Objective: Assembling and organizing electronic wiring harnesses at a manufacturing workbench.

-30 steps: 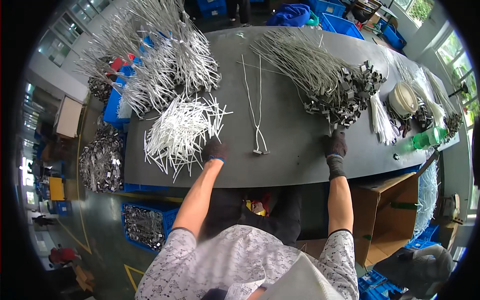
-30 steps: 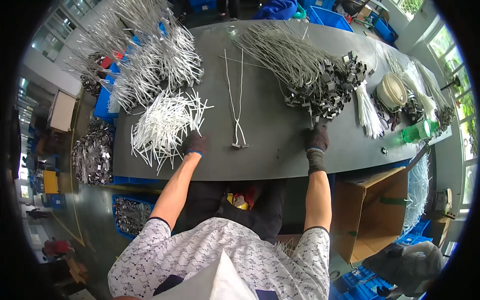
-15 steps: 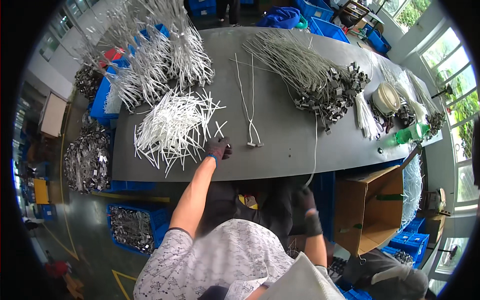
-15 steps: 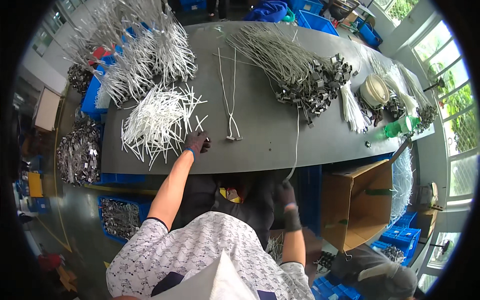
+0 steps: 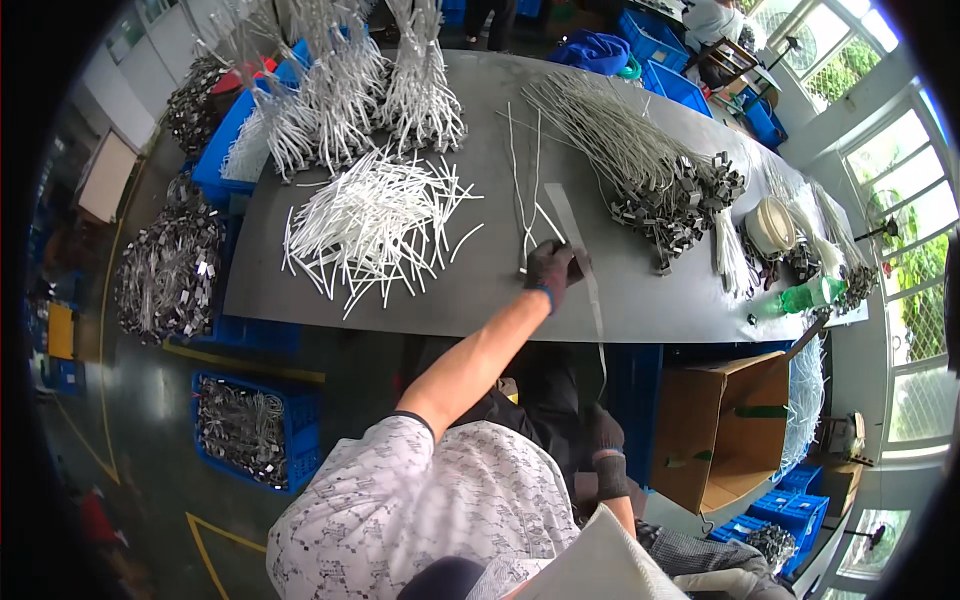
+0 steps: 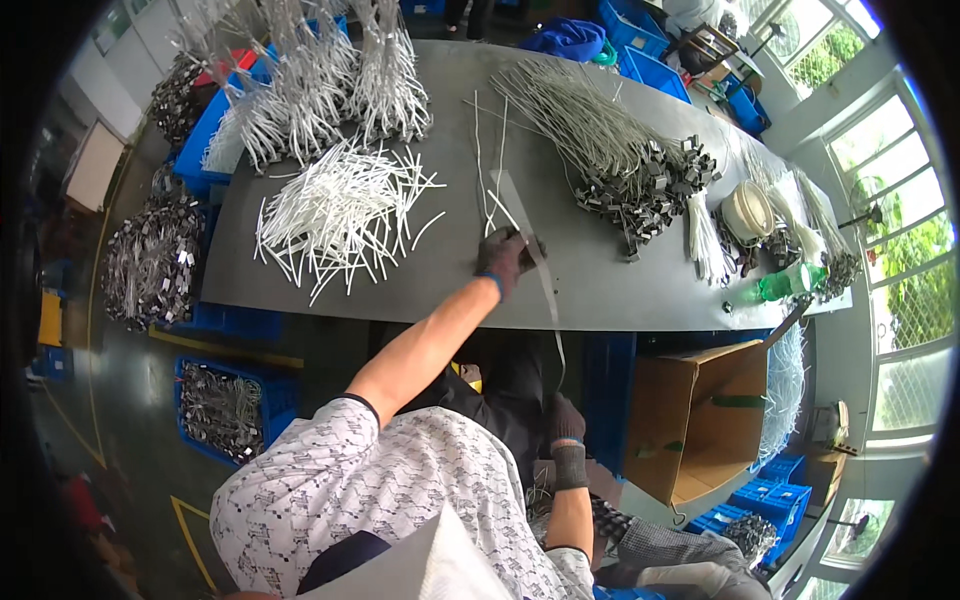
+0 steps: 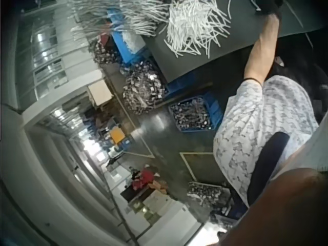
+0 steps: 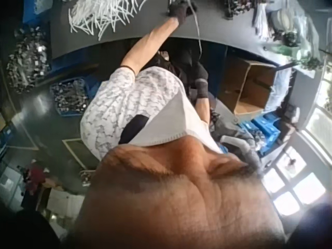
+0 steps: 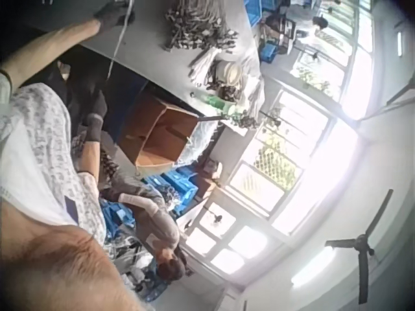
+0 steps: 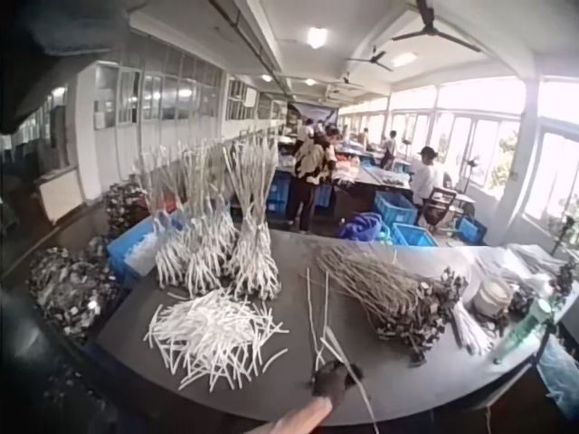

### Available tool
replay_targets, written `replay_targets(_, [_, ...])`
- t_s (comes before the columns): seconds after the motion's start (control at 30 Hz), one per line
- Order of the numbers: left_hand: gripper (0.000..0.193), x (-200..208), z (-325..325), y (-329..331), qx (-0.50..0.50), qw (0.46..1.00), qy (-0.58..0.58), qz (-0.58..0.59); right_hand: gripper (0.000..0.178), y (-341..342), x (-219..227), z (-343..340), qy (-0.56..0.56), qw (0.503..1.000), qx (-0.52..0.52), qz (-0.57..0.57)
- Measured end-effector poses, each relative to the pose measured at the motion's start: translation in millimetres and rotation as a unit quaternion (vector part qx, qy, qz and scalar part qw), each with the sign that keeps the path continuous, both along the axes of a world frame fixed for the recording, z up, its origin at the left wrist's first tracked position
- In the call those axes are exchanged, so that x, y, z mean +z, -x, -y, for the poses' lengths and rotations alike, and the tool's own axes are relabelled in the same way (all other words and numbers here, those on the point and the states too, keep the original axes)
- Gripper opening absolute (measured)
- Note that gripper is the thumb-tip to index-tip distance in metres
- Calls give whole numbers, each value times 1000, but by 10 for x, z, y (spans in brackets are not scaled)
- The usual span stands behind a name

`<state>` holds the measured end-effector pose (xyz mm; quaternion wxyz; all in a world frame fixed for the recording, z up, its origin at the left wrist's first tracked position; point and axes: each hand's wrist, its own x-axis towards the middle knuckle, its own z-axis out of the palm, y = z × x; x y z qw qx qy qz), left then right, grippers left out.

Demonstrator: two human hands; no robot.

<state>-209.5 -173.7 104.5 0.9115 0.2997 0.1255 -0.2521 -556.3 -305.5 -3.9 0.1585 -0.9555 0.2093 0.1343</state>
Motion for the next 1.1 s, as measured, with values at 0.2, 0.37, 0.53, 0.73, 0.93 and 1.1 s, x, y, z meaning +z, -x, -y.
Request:
replay_targets(0.2, [11, 469, -288, -215, 242, 961, -96, 91, 20, 26, 158, 16, 5, 999, 34, -28])
replay_targets(0.37, [12, 461, -444, -157, 238, 934, -178, 201, 22, 34, 143, -51, -11, 994, 38, -106])
replay_targets(0.53, [18, 337, -427, 15, -177, 913, -274, 246, 26, 50, 220, -61, -50, 998, 34, -18])
replay_targets(0.73, [23, 265, -267, 181, -164, 941, -216, 206, 19, -496, 653, -155, -363, 920, -107, 99])
replay_targets(0.93, [32, 297, -466, 831, -255, 881, -216, 336, 33, -1511, 1322, -456, -405, 801, -72, 435])
replay_targets(1.1, [28, 297, -605, 1050, -193, 885, -274, 324, 47, -1681, 1276, -653, -359, 825, -46, 434])
